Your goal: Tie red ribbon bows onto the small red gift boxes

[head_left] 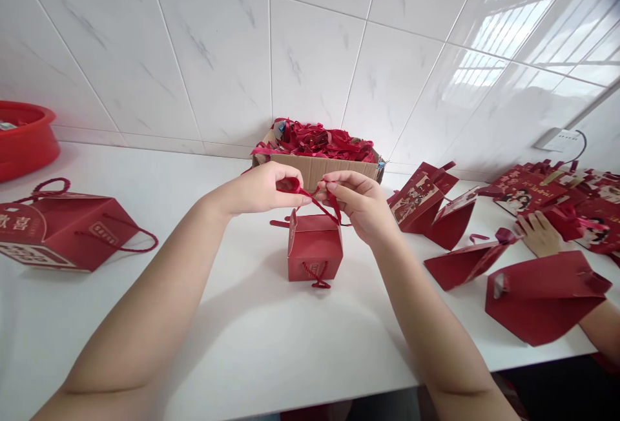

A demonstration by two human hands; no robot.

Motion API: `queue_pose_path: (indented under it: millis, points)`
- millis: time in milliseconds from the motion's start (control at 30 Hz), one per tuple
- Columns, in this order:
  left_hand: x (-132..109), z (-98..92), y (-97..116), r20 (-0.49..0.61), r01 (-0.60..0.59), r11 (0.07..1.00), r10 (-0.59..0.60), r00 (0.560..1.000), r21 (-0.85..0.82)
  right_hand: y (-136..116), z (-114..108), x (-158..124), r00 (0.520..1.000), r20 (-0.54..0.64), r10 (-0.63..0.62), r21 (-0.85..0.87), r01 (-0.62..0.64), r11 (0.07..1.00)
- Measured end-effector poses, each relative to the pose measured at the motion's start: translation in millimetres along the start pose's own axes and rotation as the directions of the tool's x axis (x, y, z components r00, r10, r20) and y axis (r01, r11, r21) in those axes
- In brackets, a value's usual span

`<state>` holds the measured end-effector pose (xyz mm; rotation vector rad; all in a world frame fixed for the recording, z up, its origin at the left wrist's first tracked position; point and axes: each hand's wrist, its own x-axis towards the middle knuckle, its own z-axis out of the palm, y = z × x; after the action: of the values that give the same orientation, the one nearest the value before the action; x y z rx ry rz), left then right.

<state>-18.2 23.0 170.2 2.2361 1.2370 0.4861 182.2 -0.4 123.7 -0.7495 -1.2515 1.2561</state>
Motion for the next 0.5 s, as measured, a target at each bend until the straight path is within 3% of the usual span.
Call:
queue_pose_path:
  millis: [167, 333, 500]
  points:
    - [0.6, -6.7, -3.7, 0.086, 0.009, 0.999, -0.006, 0.996, -0.034, -0.7, -3.4, 1.8, 1.000, -0.008, 0.019, -0.053, -0.020, 0.998]
    - [9.0, -4.8, -17.2, 0.054, 0.063, 0.998, -0.063, 0.997, 0.014, 1.5, -1.2, 1.7, 1.000, -0.014, 0.026, -0.141, -0.028, 0.990]
    - [11.7, -8.5, -26.8, 0.224, 0.053, 0.991, -0.080, 0.971, 0.124, 2.2, 1.3, 0.3, 0.999, -0.029, 0.040, -0.308, -0.047, 0.950]
